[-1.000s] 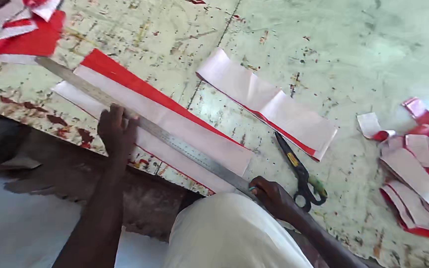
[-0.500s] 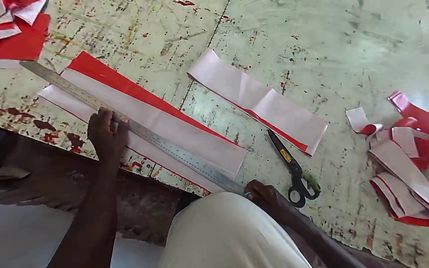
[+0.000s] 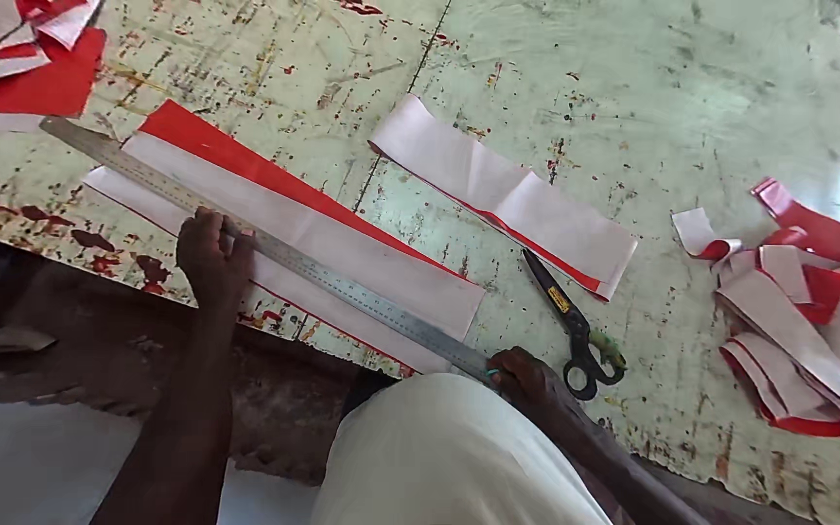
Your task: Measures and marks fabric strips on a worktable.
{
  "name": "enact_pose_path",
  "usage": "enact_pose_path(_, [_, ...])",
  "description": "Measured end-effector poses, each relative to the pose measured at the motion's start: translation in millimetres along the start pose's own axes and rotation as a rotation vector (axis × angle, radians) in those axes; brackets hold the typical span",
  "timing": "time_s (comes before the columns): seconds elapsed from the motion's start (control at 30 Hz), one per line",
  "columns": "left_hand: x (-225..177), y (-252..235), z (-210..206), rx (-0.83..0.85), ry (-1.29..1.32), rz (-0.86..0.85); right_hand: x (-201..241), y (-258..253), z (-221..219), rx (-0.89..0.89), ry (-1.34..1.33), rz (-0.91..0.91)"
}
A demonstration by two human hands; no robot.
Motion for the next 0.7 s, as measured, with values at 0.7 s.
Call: enact_pose_path(0.7, [9.7,1.7,-3.9,-0.123,-0.074,0.102,-14.1,1.8,-5.7,-0.126,0.006,-0.072])
Point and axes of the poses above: each hand's wrist, its own y-axis away from the middle knuckle, its own z-axis out of the back of the hand, x = y × z, the point moved 6 cm from there along -y, towards the middle knuckle, and after that the axes turned 8 degrees about -x, right-handed, at the moved point
